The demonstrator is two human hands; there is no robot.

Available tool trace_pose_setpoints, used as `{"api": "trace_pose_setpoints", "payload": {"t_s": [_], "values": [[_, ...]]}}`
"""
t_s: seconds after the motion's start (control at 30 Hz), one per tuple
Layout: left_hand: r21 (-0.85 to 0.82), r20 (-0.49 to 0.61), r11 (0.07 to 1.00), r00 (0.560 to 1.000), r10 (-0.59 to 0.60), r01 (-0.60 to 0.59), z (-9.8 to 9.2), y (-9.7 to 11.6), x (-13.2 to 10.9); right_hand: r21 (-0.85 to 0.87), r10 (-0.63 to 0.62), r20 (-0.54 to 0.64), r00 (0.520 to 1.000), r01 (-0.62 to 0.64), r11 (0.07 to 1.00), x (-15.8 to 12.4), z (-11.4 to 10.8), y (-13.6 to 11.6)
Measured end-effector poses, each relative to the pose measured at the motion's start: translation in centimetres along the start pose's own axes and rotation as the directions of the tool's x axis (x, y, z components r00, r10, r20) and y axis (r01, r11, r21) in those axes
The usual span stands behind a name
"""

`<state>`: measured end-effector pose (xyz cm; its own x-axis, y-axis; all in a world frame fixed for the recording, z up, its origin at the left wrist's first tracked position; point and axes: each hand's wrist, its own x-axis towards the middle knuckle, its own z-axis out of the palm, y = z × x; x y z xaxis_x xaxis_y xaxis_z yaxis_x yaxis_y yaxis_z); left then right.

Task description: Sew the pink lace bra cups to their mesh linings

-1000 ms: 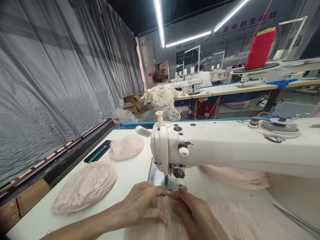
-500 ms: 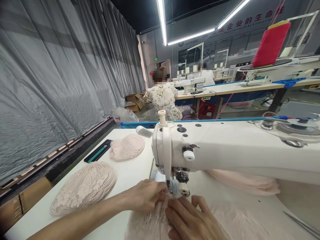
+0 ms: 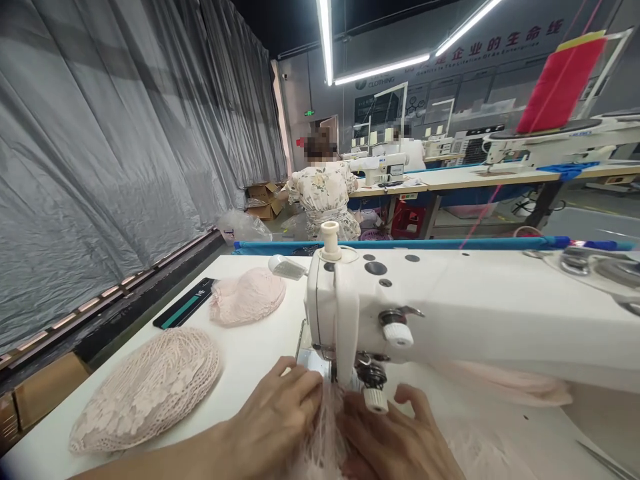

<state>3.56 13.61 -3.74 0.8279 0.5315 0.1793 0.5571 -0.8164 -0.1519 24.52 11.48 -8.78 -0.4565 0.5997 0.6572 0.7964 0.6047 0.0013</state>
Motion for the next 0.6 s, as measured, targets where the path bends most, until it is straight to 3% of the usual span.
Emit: {"api": "trace_pose_setpoints", "payload": {"t_s": [0.17, 0.27, 0.37, 0.47, 0.53, 0.6], "values": [[0.007, 0.114, 0.998, 0.992, -0.058, 0.058, -0.1, -1.8, 1.9, 0.038, -0.005, 0.095, 0.995, 0.002, 0.999, 1.3, -0.8, 1.8], [0.003, 0.126, 0.996, 0.988, -0.086, 0.087, 0.4, -2.5, 2.6, 0.074, -0.128, 0.198, 0.972, 0.115, 0.991, 1.6, -1.7, 1.6], [-0.042, -0.054, 0.998, 0.998, -0.040, 0.037, 1.0, -1.9, 1.7, 0.181, -0.257, 0.204, 0.945, 0.222, 0.958, 0.8, -2.1, 0.3], [-0.104, -0.268, 0.987, 0.959, 0.092, -0.123, 1.4, 0.1, 0.1, 0.284, -0.184, 0.035, 0.982, 0.166, 0.944, -0.2, -1.7, -1.5], [-0.098, -0.341, 0.983, 0.933, 0.115, -0.157, 1.7, 1.5, -0.8, 0.332, -0.153, 0.032, 0.988, 0.133, 0.934, -0.6, -1.6, -2.2], [-0.052, -0.356, 0.992, 0.930, 0.093, -0.119, 2.0, 2.5, -1.3, 0.360, -0.186, 0.101, 0.977, 0.138, 0.923, -0.5, -1.7, -2.5]]}}
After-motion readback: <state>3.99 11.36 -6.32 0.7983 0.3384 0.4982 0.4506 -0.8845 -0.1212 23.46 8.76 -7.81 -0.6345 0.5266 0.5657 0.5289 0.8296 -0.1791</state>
